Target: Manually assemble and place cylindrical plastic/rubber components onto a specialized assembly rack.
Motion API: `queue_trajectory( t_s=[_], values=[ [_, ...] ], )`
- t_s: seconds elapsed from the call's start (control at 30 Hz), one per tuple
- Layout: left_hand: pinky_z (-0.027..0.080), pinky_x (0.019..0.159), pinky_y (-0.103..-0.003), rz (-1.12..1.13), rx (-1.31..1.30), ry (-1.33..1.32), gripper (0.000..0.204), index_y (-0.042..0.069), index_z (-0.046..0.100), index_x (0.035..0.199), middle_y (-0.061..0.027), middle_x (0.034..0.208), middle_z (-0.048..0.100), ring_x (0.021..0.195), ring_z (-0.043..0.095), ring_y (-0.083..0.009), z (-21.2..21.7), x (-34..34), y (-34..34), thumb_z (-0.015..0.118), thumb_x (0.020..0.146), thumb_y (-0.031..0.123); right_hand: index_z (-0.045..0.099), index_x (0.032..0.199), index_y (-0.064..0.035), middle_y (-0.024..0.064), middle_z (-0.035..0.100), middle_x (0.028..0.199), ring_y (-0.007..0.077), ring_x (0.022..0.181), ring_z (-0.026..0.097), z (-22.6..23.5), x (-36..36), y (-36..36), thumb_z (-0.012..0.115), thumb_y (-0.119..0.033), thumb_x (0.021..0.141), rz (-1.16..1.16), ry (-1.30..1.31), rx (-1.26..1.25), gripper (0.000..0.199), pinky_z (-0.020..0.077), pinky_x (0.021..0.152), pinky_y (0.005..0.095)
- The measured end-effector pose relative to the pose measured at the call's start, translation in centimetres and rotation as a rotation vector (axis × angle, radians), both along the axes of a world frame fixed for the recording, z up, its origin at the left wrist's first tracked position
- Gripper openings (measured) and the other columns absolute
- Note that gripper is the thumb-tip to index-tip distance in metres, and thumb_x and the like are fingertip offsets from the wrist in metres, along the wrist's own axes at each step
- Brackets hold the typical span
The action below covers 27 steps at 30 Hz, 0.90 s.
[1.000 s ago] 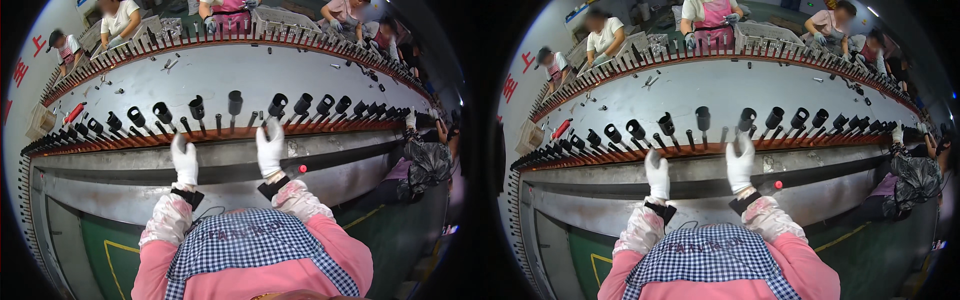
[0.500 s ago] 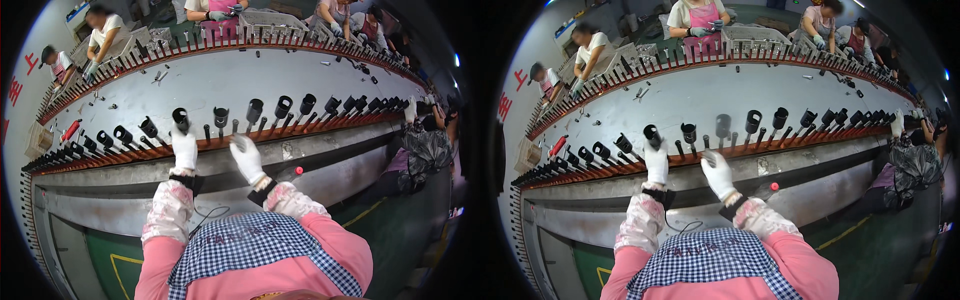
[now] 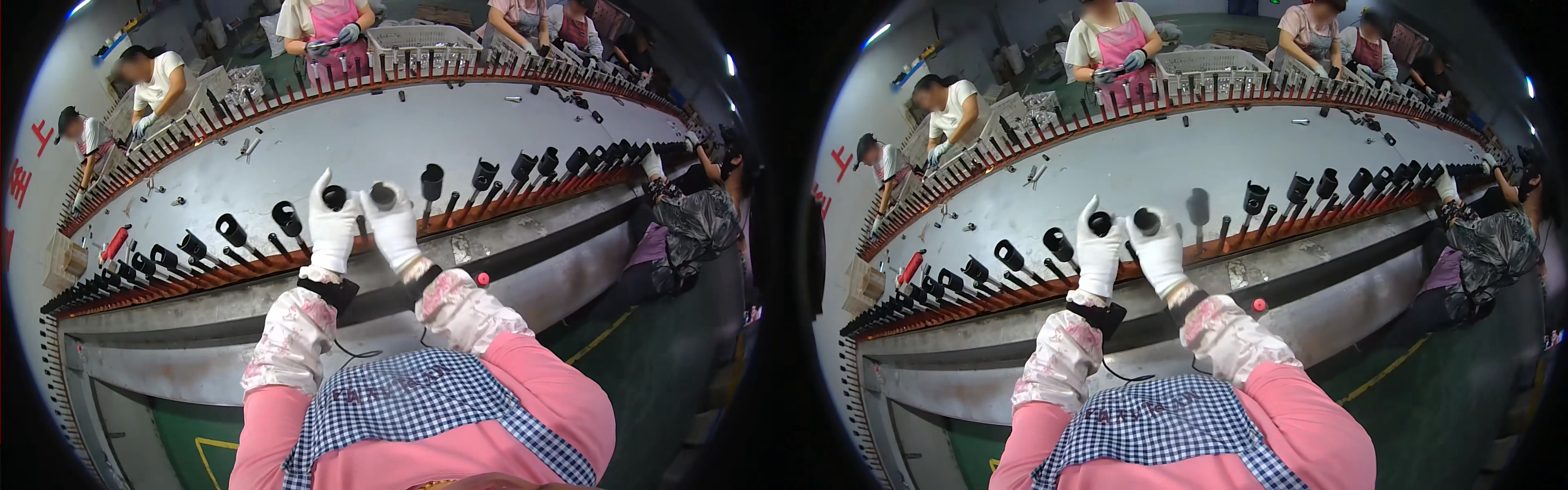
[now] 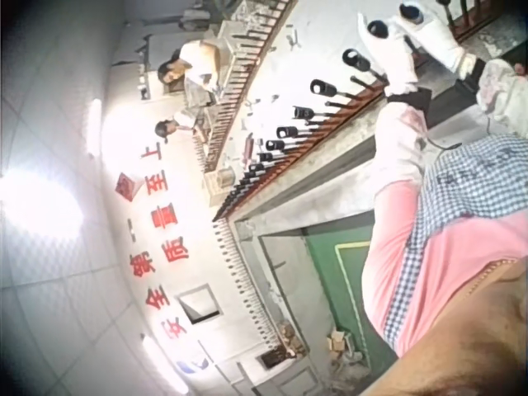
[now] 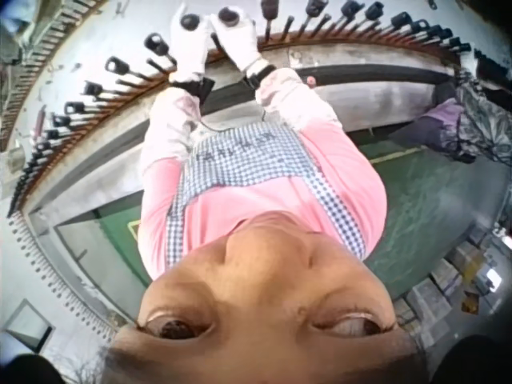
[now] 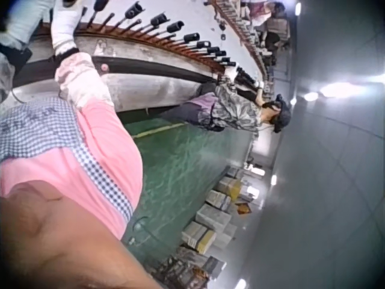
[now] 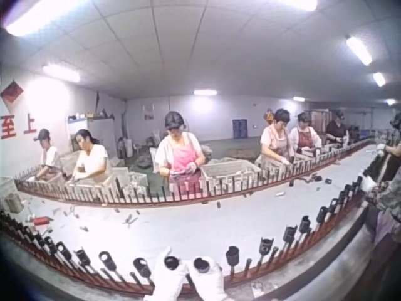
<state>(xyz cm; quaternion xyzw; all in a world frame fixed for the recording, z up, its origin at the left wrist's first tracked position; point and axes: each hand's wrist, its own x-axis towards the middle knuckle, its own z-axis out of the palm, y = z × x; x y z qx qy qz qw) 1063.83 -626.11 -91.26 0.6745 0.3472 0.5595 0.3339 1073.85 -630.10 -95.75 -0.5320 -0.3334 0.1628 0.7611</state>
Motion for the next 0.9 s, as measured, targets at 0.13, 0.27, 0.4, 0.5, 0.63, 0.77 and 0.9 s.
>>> queue_trajectory(
  t_s=[0.13, 0.27, 0.4, 0.5, 0.63, 0.77, 0.9],
  values=[
    [0.054, 0.091, -0.036, 0.156, -0.209, 0.142, 0.043, -0.002, 0.059, 0.137, -0.0136, 0.115, 0.070, 0.100, 0.066, -0.0247, -4.1, -0.7, -2.1, 0.071, 0.097, 0.010, 0.069, 0.131, -0.0023, 0.0136, 0.076, 0.120, 0.0208, 0.111, 0.073, -1.5, 3.8, -7.5, 0.082, -0.022, 0.094, 0.214, 0.011, -0.171, 0.044, 0.0551, 0.101, 0.0342],
    [0.045, 0.117, -0.040, 0.242, 0.015, 0.238, 0.061, -0.003, 0.051, 0.153, -0.0210, 0.145, 0.059, 0.134, 0.059, -0.0323, -11.5, -1.2, -6.7, 0.069, 0.096, 0.008, 0.055, 0.146, 0.0017, 0.0170, 0.063, 0.140, 0.0270, 0.132, 0.061, -8.5, 11.2, -8.4, 0.078, -0.013, 0.096, -0.204, 0.030, -0.130, 0.057, 0.0484, 0.114, 0.0391],
    [0.039, 0.124, -0.039, -0.021, 0.077, 0.377, 0.069, -0.004, 0.038, 0.161, -0.0217, 0.157, 0.051, 0.147, 0.051, -0.0293, -5.9, 5.5, -9.9, 0.066, 0.098, -0.003, 0.056, 0.144, 0.0024, 0.0180, 0.064, 0.139, 0.0280, 0.134, 0.060, 2.2, 16.9, -8.1, 0.083, -0.017, 0.092, -0.333, -0.183, 0.049, 0.061, 0.0472, 0.114, 0.0384],
    [0.041, 0.121, -0.038, -0.044, 0.106, 0.121, 0.069, -0.003, 0.042, 0.160, -0.0212, 0.155, 0.053, 0.144, 0.053, -0.0277, -1.8, 13.5, -7.6, 0.071, 0.097, -0.001, 0.060, 0.142, -0.0021, 0.0134, 0.069, 0.125, 0.0239, 0.118, 0.066, 1.7, 19.5, -3.6, 0.085, -0.019, 0.091, -0.300, -0.183, -0.001, 0.059, 0.0517, 0.104, 0.0351],
    [0.056, 0.092, -0.032, 0.067, 0.088, 0.049, 0.042, 0.002, 0.066, 0.126, -0.0116, 0.112, 0.070, 0.099, 0.069, -0.0204, -1.1, 19.4, -3.3, 0.083, 0.089, 0.009, 0.066, 0.125, -0.0043, 0.0046, 0.075, 0.103, 0.0120, 0.093, 0.070, 1.1, 20.2, -3.2, 0.087, -0.017, 0.090, -0.191, -0.120, 0.096, 0.042, 0.0576, 0.085, 0.0285],
    [0.055, 0.084, -0.028, 0.161, 0.376, 0.079, 0.024, 0.005, 0.066, 0.105, -0.0052, 0.097, 0.069, 0.086, 0.065, -0.0126, -2.1, 20.2, -1.4, 0.084, 0.090, 0.007, 0.067, 0.116, -0.0058, 0.0038, 0.074, 0.095, 0.0114, 0.085, 0.070, 0.6, 21.3, -3.1, 0.087, -0.016, 0.091, -0.214, -0.221, 0.220, 0.034, 0.0581, 0.078, 0.0281],
    [0.055, 0.084, -0.027, 0.228, 0.374, 0.065, 0.027, 0.006, 0.065, 0.111, -0.0033, 0.097, 0.068, 0.086, 0.064, -0.0106, -2.2, 20.6, -1.0, 0.082, 0.090, 0.006, 0.064, 0.123, -0.0060, 0.0028, 0.071, 0.091, 0.0117, 0.081, 0.067, 0.9, 22.0, -1.8, 0.085, -0.016, 0.092, -0.001, -0.032, 0.165, 0.039, 0.0569, 0.078, 0.0293]
  ],
)
